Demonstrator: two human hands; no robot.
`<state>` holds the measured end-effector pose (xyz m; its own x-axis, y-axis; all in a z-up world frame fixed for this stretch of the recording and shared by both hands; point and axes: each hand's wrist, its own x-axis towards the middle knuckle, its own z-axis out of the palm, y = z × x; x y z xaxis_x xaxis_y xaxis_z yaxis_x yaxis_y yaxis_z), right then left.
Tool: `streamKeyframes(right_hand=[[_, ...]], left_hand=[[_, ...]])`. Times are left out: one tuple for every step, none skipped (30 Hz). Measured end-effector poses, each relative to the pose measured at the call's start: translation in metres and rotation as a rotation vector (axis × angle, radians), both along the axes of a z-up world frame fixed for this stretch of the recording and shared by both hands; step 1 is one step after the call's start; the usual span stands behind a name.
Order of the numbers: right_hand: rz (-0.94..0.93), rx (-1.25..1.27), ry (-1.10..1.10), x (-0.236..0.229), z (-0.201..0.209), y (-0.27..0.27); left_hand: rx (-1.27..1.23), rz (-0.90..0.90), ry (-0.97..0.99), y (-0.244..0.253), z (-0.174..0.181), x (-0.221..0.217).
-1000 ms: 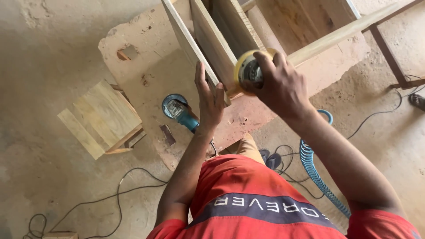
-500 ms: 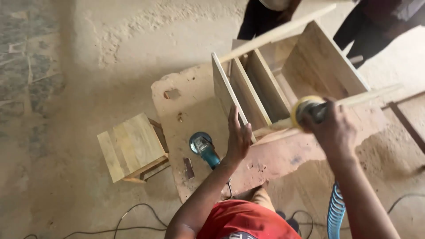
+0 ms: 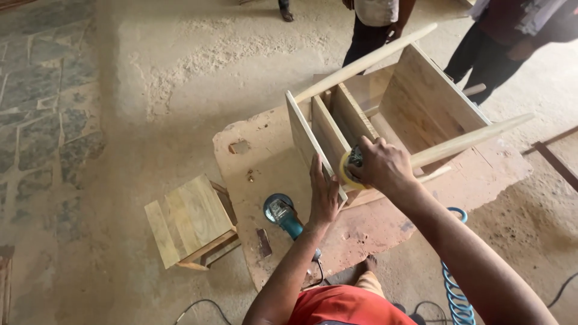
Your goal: The person uses a pneumatic orbital sander to smooth the surfaces of a wooden stool frame. They systematically sand the legs and crossbars, repositioning the stool on a workbench to access different sides.
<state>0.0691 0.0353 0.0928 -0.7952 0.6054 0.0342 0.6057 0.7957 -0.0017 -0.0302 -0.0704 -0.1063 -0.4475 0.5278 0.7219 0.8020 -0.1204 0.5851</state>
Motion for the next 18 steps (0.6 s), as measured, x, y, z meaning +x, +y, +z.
streamKeyframes(right_hand=[[-0.010,-0.005,-0.002,0.002,-0.002,-0.004],[0.005,-0.017,0.003,0.004,-0.003,-0.008],[0.020,-0.028,0.008,0.005,-0.005,-0.011],[0.010,-0.033,0.005,0.009,-0.006,-0.017],[0.003,-0.017,0.038,0.014,-0.005,-0.022],[-0.004,0.000,0.070,0.018,-0.005,-0.027],[-0.024,0.004,0.073,0.023,-0.010,-0.029],[-0.017,-0.007,0.148,0.027,-0.016,-0.031],[-0.009,-0.008,0.226,0.031,-0.018,-0.030],[-0.027,0.006,0.231,0.038,-0.023,-0.036],[0.004,0.044,0.324,0.045,-0.028,-0.041],[0.037,0.083,0.416,0.050,-0.034,-0.046],[0.032,0.096,0.416,0.055,-0.038,-0.048],[0.047,0.114,0.490,0.060,-0.043,-0.050],[0.063,0.127,0.565,0.064,-0.049,-0.054],[0.060,0.134,0.567,0.066,-0.060,-0.051],[0.054,0.163,0.605,0.069,-0.071,-0.049],[0.049,0.193,0.643,0.072,-0.083,-0.048]], left_hand=[[-0.005,-0.010,-0.002,-0.002,0.005,0.002],[0.001,-0.004,0.001,-0.003,0.010,0.003],[0.007,0.002,0.003,-0.004,0.015,0.005],[0.002,-0.008,0.000,-0.008,0.021,0.005],[0.020,-0.028,-0.007,-0.011,0.029,0.006],[0.039,-0.048,-0.015,-0.013,0.037,0.007],[0.042,-0.068,-0.012,-0.013,0.031,0.006],[0.042,-0.016,0.115,-0.013,0.025,0.005],[0.054,0.037,0.244,-0.008,0.022,0.002],[0.069,0.018,0.249,-0.008,0.022,0.003],[0.053,-0.003,0.107,-0.007,0.021,0.005],[0.034,-0.028,-0.035,-0.007,0.021,0.006],[0.045,-0.036,-0.034,-0.008,0.025,0.007],[0.045,-0.080,-0.177,-0.008,0.029,0.009],[0.037,-0.124,-0.318,-0.012,0.033,0.009],[0.042,-0.130,-0.315,-0.010,0.033,0.008],[0.017,-0.125,-0.321,-0.011,0.034,0.007],[-0.008,-0.119,-0.326,-0.011,0.034,0.007]])
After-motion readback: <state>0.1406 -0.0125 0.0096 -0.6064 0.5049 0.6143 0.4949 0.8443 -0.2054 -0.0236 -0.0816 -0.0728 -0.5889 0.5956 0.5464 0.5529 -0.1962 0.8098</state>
